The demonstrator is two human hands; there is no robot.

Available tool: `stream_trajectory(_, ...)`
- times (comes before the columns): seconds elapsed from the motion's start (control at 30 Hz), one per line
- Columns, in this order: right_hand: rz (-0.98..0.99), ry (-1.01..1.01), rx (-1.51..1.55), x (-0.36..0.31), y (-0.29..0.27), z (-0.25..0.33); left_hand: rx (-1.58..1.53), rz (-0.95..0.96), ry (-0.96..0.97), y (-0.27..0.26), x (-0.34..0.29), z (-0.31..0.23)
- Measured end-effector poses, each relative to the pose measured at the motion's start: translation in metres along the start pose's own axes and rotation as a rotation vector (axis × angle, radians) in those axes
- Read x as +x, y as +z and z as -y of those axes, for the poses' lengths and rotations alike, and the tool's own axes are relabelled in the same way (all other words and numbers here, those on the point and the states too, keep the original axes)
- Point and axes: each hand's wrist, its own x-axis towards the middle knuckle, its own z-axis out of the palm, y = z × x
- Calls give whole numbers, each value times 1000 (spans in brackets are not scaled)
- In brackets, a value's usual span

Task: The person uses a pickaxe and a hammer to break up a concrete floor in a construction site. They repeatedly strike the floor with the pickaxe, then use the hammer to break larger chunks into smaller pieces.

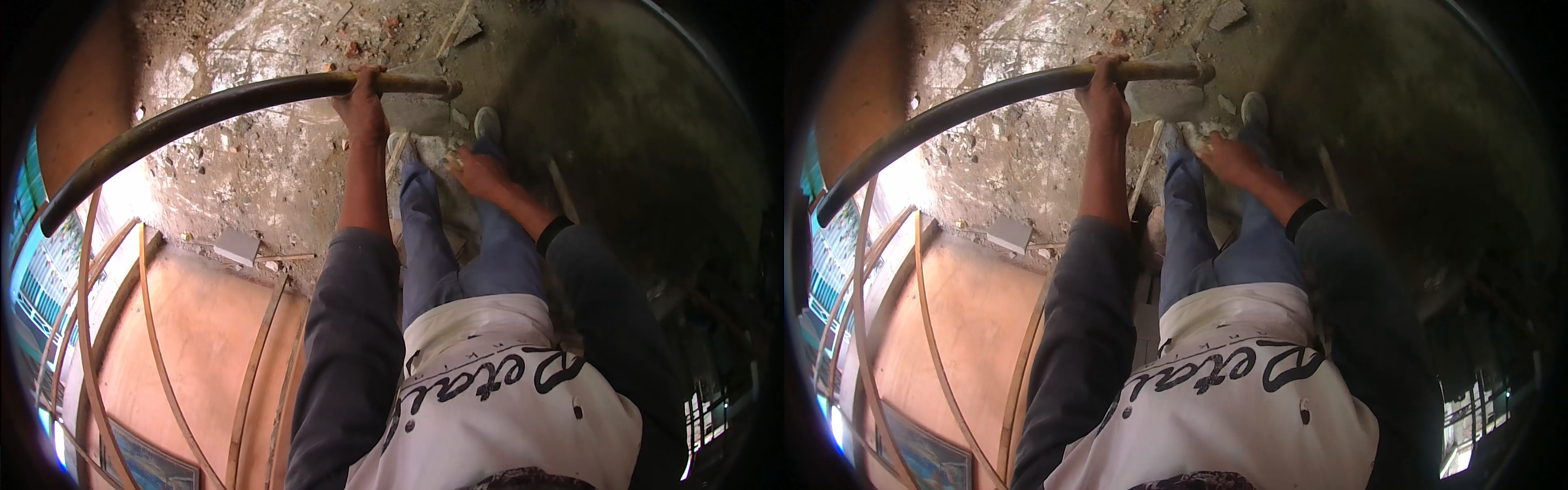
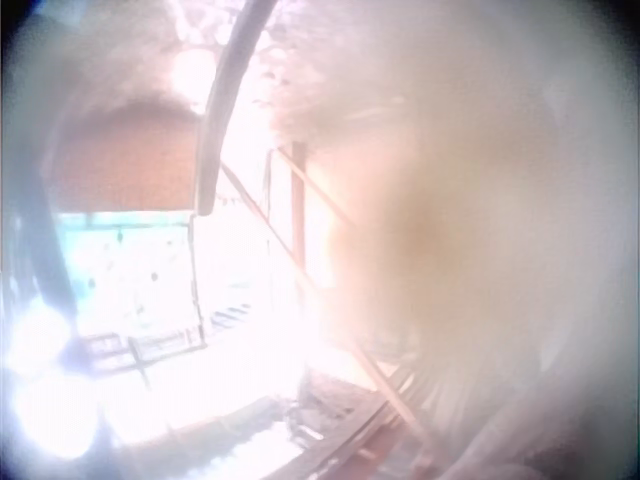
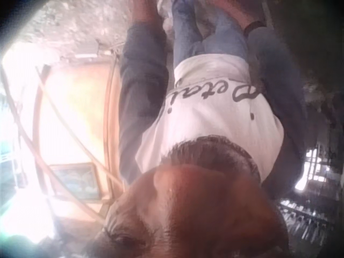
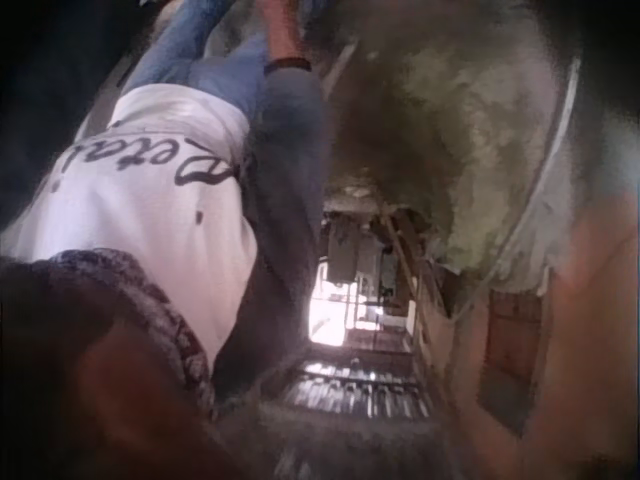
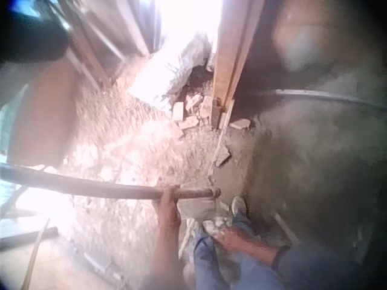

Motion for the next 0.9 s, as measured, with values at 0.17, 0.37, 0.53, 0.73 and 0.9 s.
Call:
stream_trajectory(0.17, 24, -112, 204, -39, 18, -6, 87, -38, -61, -1, 7, -2)
stream_trajectory(0.37, -143, -85, 386, -103, 26, -40, -80, -179, -105, 19, 3, 32)
stream_trajectory(0.53, 79, 381, 775, -151, 21, -64, -133, -385, -149, 22, 19, 27)
stream_trajectory(0.73, -94, 551, 957, -167, 4, -87, -217, -462, -87, -12, 4, -20)
stream_trajectory(0.9, -167, 442, 959, -161, -5, -97, -370, -441, -177, -47, 2, -46)
